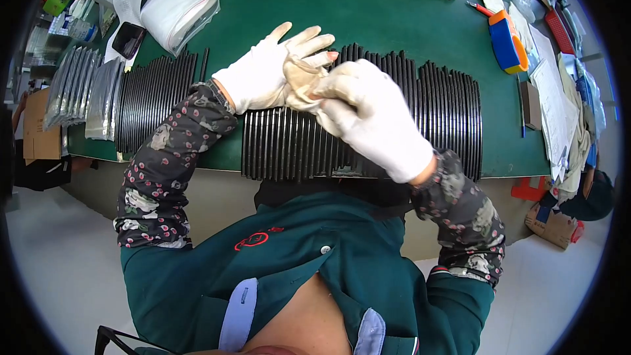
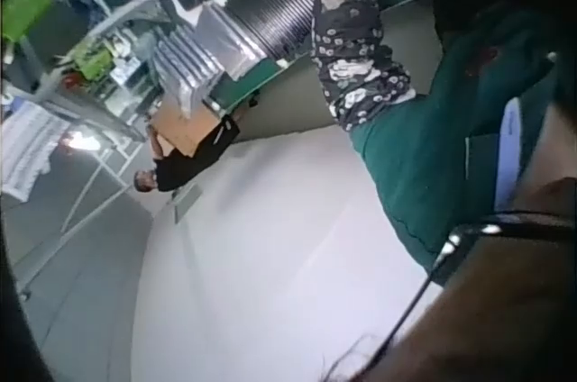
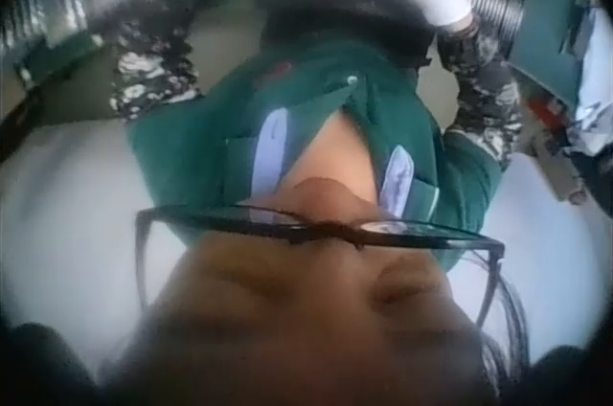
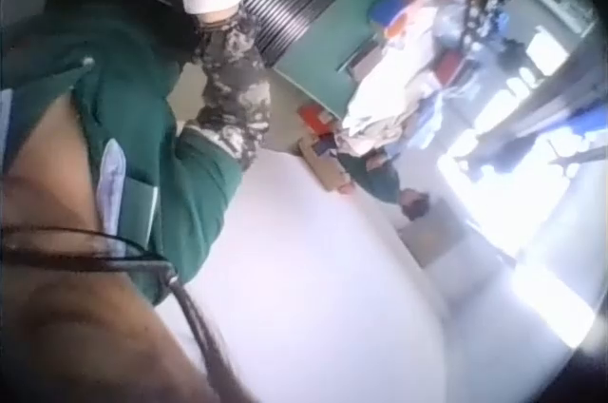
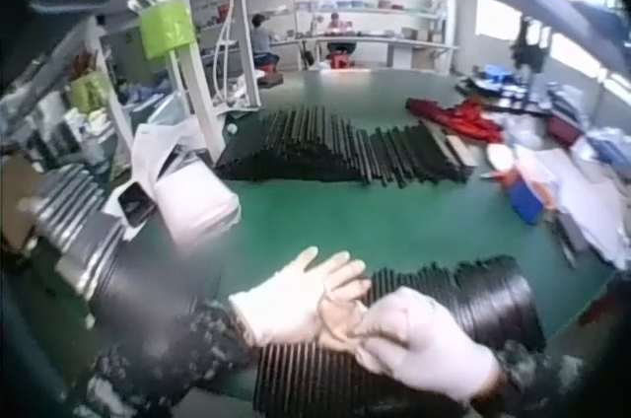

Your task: Cleaning and organizing thin black rods on a workbench in a factory setting.

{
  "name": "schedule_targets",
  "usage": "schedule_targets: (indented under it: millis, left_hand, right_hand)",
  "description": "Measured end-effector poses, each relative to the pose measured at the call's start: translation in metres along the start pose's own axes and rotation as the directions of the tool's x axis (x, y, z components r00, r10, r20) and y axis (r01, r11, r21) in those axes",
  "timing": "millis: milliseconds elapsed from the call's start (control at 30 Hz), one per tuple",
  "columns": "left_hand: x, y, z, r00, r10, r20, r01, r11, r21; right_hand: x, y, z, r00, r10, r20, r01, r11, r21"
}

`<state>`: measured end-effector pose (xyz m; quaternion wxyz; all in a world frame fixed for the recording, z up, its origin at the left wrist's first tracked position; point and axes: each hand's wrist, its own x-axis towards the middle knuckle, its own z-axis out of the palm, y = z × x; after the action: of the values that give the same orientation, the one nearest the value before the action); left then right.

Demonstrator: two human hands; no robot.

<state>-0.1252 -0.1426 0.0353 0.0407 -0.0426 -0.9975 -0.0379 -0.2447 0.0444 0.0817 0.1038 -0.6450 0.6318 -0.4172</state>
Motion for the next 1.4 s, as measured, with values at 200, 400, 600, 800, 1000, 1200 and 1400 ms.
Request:
schedule_targets:
  millis: [200, 400, 600, 800, 1000, 1200, 1400]
  left_hand:
    - [0.001, 0.003, -0.004, 0.999, 0.041, -0.028, -0.039, 0.997, 0.06]
    - [0.003, 0.002, -0.014, 0.998, 0.049, 0.038, -0.054, 0.989, 0.136]
    - [0.009, 0.002, -0.001, 0.999, 0.03, -0.033, -0.029, 0.999, 0.039]
    - [0.003, -0.002, 0.005, 0.994, 0.059, -0.089, -0.051, 0.994, 0.092]
    - [0.006, 0.001, 0.005, 0.998, 0.013, -0.062, -0.009, 0.998, 0.058]
    - [0.006, 0.004, 0.0, 0.999, 0.008, -0.053, -0.005, 0.999, 0.047]
    - [0.0, 0.008, 0.003, 0.997, 0.005, -0.072, -0.003, 1.0, 0.031]
  right_hand:
    - [-0.027, -0.021, 0.044, 0.839, -0.322, 0.439, 0.033, 0.834, 0.55]
    - [0.012, 0.0, 0.035, 0.945, -0.312, 0.096, 0.317, 0.948, -0.034]
    - [-0.029, -0.029, 0.053, 0.741, -0.476, 0.474, 0.36, 0.877, 0.319]
    - [0.01, -0.01, 0.076, 0.897, -0.431, 0.098, 0.433, 0.901, -0.002]
    - [-0.002, -0.029, 0.062, 0.847, -0.356, 0.395, 0.183, 0.893, 0.412]
    - [-0.011, -0.035, 0.077, 0.752, -0.476, 0.456, 0.396, 0.879, 0.265]
    - [0.031, -0.026, 0.061, 0.894, -0.365, 0.262, 0.337, 0.93, 0.146]
